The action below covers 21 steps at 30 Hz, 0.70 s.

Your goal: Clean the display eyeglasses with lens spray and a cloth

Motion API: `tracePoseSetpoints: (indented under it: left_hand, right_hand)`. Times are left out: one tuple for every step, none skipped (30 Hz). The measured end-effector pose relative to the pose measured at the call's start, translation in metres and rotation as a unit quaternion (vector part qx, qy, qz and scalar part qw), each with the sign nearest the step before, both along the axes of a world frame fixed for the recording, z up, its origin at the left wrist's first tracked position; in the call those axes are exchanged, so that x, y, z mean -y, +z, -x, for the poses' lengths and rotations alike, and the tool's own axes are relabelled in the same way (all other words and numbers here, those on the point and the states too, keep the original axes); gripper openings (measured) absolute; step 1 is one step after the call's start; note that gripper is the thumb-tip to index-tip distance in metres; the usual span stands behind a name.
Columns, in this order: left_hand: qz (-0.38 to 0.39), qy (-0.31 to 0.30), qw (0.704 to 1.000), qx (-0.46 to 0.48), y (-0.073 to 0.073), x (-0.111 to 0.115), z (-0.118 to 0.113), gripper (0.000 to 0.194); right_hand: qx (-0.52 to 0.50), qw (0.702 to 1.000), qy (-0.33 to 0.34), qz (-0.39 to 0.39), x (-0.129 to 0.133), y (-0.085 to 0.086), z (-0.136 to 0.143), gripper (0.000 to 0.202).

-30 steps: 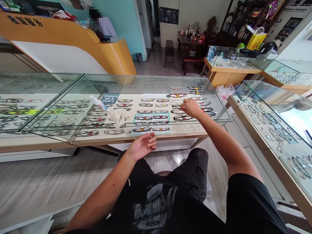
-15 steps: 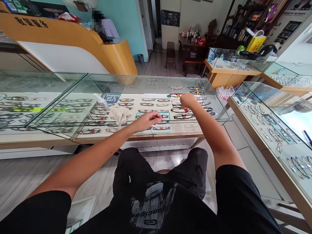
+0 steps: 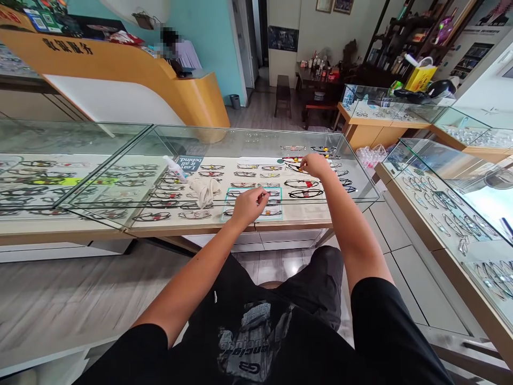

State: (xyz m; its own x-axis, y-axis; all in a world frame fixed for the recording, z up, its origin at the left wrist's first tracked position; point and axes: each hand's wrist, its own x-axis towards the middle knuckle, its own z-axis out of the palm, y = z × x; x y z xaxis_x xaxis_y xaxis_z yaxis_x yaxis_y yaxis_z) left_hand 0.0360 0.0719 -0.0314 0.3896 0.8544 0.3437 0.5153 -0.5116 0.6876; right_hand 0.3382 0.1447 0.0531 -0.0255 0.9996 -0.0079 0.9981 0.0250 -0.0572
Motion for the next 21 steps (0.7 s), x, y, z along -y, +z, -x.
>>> tracePoseSetpoints:
  left_hand:
    - [0.046, -0.003, 0.998, 0.053, 0.0, 0.003, -0.003, 0.02]
    - [0.109, -0.009, 0.987, 0.118, 0.0, 0.005, -0.006, 0.018]
    - [0.179, -0.017, 0.966, 0.184, 0.001, 0.006, -0.009, 0.018]
    - [0.246, -0.025, 0.939, 0.24, 0.002, 0.007, -0.011, 0.019]
    - [0.301, -0.035, 0.91, 0.281, 0.004, 0.006, -0.013, 0.021]
    - [0.341, -0.045, 0.888, 0.306, 0.007, 0.005, -0.014, 0.024]
    - [0.362, -0.053, 0.876, 0.314, 0.011, 0.003, -0.014, 0.028]
    - [0.381, -0.063, 0.865, 0.32, 0.015, 0.002, -0.013, 0.031]
    - [0.413, -0.076, 0.843, 0.337, 0.019, 0.001, -0.012, 0.033]
    - [0.456, -0.092, 0.808, 0.362, 0.022, 0.0, -0.009, 0.034]
    - [0.503, -0.107, 0.764, 0.39, 0.026, 0.001, -0.006, 0.033]
    - [0.551, -0.12, 0.711, 0.42, 0.029, 0.002, -0.001, 0.03]
    - [0.591, -0.13, 0.658, 0.448, 0.031, 0.004, 0.003, 0.027]
    - [0.618, -0.135, 0.614, 0.472, 0.032, 0.007, 0.007, 0.024]
    - [0.634, -0.137, 0.584, 0.488, 0.033, 0.01, 0.012, 0.023]
    - [0.643, -0.138, 0.564, 0.499, 0.032, 0.014, 0.016, 0.023]
    - [0.648, -0.139, 0.553, 0.504, 0.031, 0.017, 0.019, 0.024]
    - [0.649, -0.139, 0.552, 0.505, 0.029, 0.02, 0.022, 0.023]
    - [0.643, -0.138, 0.562, 0.501, 0.026, 0.023, 0.025, 0.021]
    - [0.632, -0.136, 0.581, 0.494, 0.024, 0.025, 0.027, 0.02]
    - [0.615, -0.134, 0.607, 0.485, 0.021, 0.027, 0.029, 0.019]
  right_hand:
    - [-0.009, 1.0, -0.001, -0.013, 0.003, 0.004, 0.001, 0.033]
    - [-0.025, 0.999, -0.001, -0.03, 0.007, 0.008, 0.003, 0.035]
    - [-0.049, 0.998, 0.003, -0.049, 0.012, 0.011, 0.007, 0.036]
    - [-0.081, 0.994, 0.011, -0.071, 0.018, 0.013, 0.014, 0.037]
    - [-0.119, 0.988, 0.023, -0.096, 0.024, 0.015, 0.022, 0.036]
    - [-0.159, 0.979, 0.039, -0.121, 0.032, 0.015, 0.033, 0.034]
    - [-0.195, 0.968, 0.059, -0.143, 0.04, 0.013, 0.045, 0.033]
    - [-0.225, 0.958, 0.081, -0.162, 0.049, 0.011, 0.057, 0.031]
    - [-0.249, 0.947, 0.103, -0.176, 0.059, 0.009, 0.07, 0.03]
    - [-0.271, 0.936, 0.125, -0.186, 0.068, 0.005, 0.083, 0.028]
    - [-0.289, 0.927, 0.142, -0.193, 0.078, 0.001, 0.094, 0.026]
    - [-0.302, 0.92, 0.155, -0.197, 0.087, -0.002, 0.103, 0.025]
    - [-0.31, 0.914, 0.165, -0.203, 0.096, -0.006, 0.111, 0.024]
    - [-0.313, 0.91, 0.172, -0.211, 0.104, -0.01, 0.117, 0.023]
    - [-0.313, 0.907, 0.176, -0.219, 0.11, -0.013, 0.12, 0.022]
    - [-0.312, 0.905, 0.181, -0.227, 0.116, -0.016, 0.123, 0.022]
    - [-0.31, 0.902, 0.188, -0.232, 0.122, -0.018, 0.124, 0.022]
    - [-0.311, 0.9, 0.197, -0.232, 0.127, -0.02, 0.124, 0.023]
    - [-0.314, 0.897, 0.208, -0.231, 0.132, -0.021, 0.124, 0.024]
    - [-0.319, 0.894, 0.218, -0.227, 0.137, -0.021, 0.124, 0.025]
    - [-0.327, 0.89, 0.229, -0.22, 0.142, -0.021, 0.125, 0.026]
